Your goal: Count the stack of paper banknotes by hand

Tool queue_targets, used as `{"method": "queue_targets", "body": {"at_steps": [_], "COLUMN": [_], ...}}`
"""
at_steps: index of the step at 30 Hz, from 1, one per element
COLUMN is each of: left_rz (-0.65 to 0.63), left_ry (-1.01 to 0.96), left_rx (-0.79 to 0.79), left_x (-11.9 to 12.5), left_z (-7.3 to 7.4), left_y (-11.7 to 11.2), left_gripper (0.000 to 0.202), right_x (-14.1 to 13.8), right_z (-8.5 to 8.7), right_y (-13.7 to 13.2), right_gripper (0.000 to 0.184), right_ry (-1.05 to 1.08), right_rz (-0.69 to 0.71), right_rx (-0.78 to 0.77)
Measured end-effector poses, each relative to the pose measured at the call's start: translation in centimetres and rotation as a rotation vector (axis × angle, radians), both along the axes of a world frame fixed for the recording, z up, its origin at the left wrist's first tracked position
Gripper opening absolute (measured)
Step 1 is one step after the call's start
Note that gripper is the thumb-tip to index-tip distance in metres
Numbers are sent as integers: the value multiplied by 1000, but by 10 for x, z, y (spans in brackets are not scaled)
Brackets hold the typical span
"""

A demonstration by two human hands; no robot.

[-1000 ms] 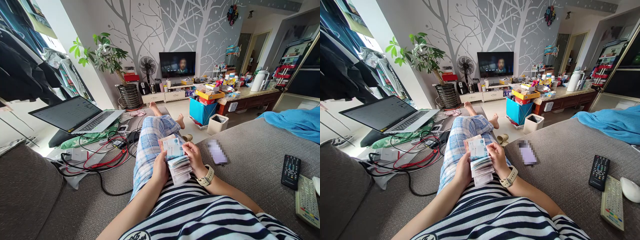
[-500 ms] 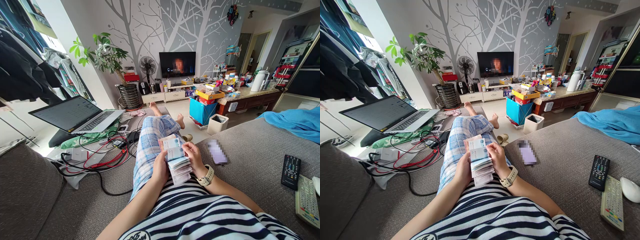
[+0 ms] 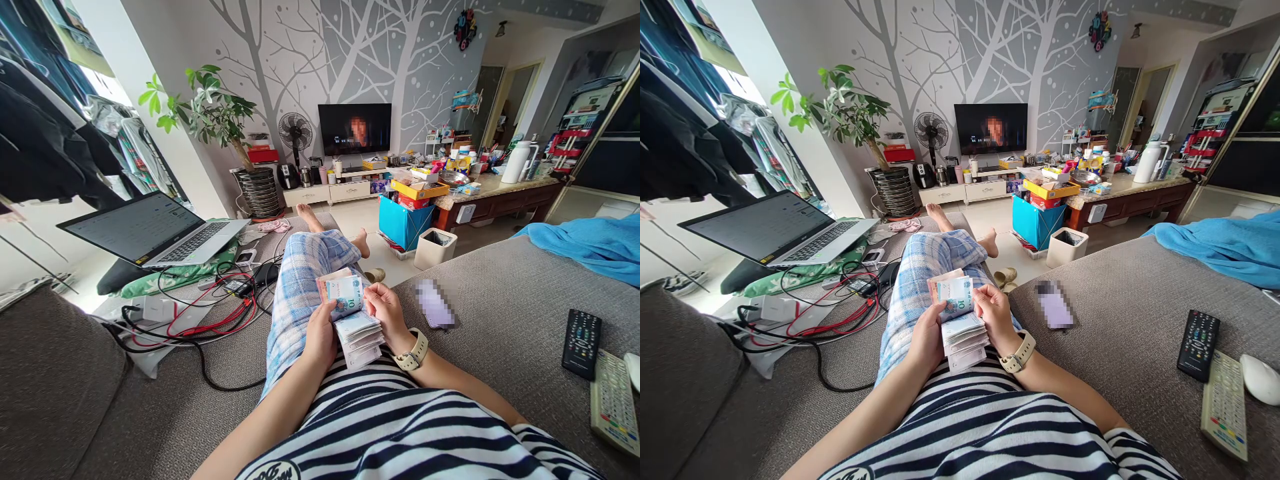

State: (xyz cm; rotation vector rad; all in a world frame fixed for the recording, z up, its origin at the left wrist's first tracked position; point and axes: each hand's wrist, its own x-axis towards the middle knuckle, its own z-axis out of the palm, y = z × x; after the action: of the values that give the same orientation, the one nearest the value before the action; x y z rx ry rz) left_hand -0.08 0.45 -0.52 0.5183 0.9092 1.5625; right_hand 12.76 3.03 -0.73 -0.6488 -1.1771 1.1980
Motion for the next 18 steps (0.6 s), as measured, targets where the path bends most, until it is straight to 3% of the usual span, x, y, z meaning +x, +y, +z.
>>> {"method": "queue_targets", "body": {"at_steps": [9,18], "left_rz": [-10,-35], "left_ry": [32,12], "left_rx": [15,1], "left_x": [-1,0], "left_z": [2,3], "left_y": [-3,-4], "left_gripper": [26,25], "right_x": [0,1], "right_z": [0,-4], "right_y": [2,4], "right_gripper": [30,26], "right_ry": [28,-23], "right_rz": [-36,-84], "right_rx": [-144,-129]}}
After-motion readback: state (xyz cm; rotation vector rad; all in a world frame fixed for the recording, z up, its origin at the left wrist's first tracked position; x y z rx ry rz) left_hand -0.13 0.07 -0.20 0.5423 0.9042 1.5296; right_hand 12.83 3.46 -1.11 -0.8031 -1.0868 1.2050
